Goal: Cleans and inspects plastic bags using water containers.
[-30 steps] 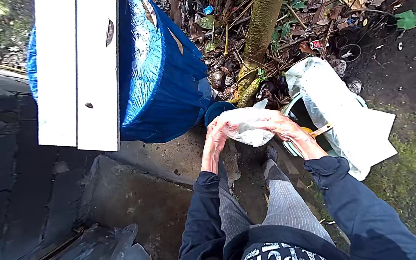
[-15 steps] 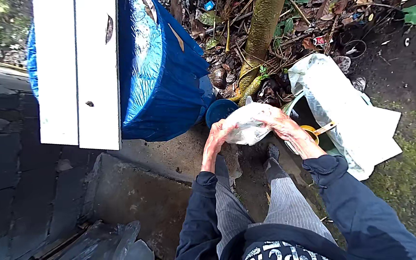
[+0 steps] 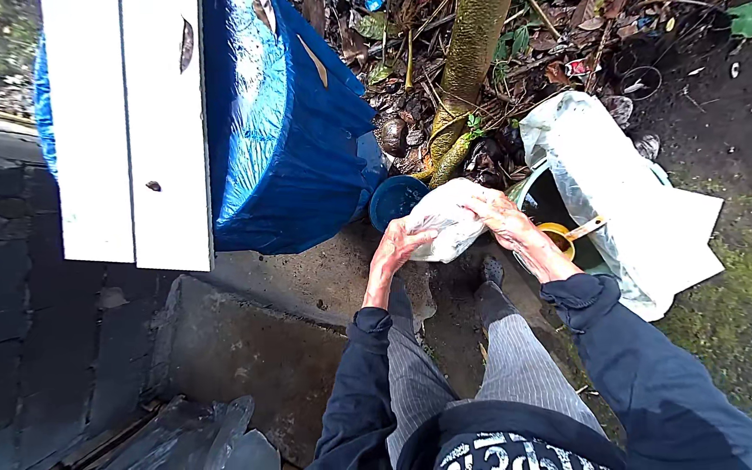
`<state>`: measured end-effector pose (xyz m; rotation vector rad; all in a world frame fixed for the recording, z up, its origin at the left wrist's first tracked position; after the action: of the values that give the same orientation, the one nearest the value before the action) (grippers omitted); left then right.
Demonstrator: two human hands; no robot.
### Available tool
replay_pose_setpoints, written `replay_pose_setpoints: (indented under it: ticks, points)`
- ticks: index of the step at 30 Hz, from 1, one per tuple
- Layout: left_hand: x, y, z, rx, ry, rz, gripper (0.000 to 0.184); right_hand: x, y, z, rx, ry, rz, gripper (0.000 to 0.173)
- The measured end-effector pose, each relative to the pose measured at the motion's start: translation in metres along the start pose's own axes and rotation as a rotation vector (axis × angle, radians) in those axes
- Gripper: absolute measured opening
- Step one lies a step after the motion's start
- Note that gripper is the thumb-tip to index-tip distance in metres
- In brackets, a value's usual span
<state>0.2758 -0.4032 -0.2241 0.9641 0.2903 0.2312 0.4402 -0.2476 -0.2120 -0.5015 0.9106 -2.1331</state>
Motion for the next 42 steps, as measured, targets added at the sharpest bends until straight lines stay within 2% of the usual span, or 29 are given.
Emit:
replay_pose_setpoints:
  ticks: [1,3,5,7,12,15,17,22,26,30,33,37,38,40,42]
  points:
    - [-0.002,-0.004,0.0,-0.009,0.013,0.0,0.025,0.001,-0.001,-0.001,-0.006,-0.037,-0.013,0.032]
    - [-0.006,-0.016,-0.001,-0.037,0.044,0.09,0.026,0.004,-0.002,-0.003,-0.056,-0.174,-0.063,0.047]
    - [-0.007,-0.019,0.001,-0.032,0.051,0.292,0.023,0.001,0.003,-0.009,-0.128,-0.315,-0.075,0.064]
    - [-0.007,-0.018,0.002,-0.033,0.101,0.505,0.021,-0.006,0.005,-0.005,-0.153,-0.335,-0.018,0.069]
    - [-0.003,-0.012,0.002,-0.094,0.204,0.909,0.023,-0.01,0.003,-0.01,-0.134,-0.218,0.117,0.047]
    - [0.01,-0.001,0.004,-0.127,0.158,1.095,0.027,-0.008,0.004,-0.011,-0.061,-0.149,0.064,0.043]
    - [0.017,0.007,0.004,-0.102,0.094,1.175,0.033,-0.008,0.008,-0.011,-0.038,-0.1,0.018,0.033]
    - [0.025,0.017,0.007,-0.049,0.037,1.283,0.031,-0.01,0.009,-0.007,-0.053,-0.128,-0.052,0.023]
    - [0.029,0.015,0.006,-0.075,0.043,1.343,0.034,-0.016,0.008,-0.008,-0.088,-0.225,-0.144,0.027]
    - [0.035,0.017,0.002,-0.082,0.031,1.39,0.04,-0.014,-0.001,-0.001,-0.052,-0.21,-0.161,0.025]
    - [0.04,0.023,0.0,-0.031,-0.045,1.386,0.045,-0.012,0.008,-0.009,-0.04,-0.15,-0.055,0.034]
    - [0.041,0.021,0.0,-0.029,-0.058,1.395,0.047,-0.025,0.006,-0.006,-0.103,-0.034,0.133,0.063]
    - [0.039,0.021,0.001,-0.039,-0.05,1.39,0.048,-0.032,-0.003,0.004,-0.146,0.025,0.135,0.059]
    - [0.035,0.022,0.003,-0.05,-0.043,1.359,0.048,-0.038,-0.026,0.019,-0.268,0.146,0.158,0.037]
    - [0.035,0.023,0.002,-0.059,-0.062,1.285,0.051,-0.024,-0.041,0.022,-0.346,0.084,0.204,0.027]
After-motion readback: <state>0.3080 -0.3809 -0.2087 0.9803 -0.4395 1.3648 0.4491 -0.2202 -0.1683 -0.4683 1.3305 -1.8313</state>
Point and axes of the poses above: each hand's wrist, its own z-axis away from the middle knuckle, its own x-axis out of the palm, y = z × x, the point moved 7 cm from there along -z, towards the middle knuckle
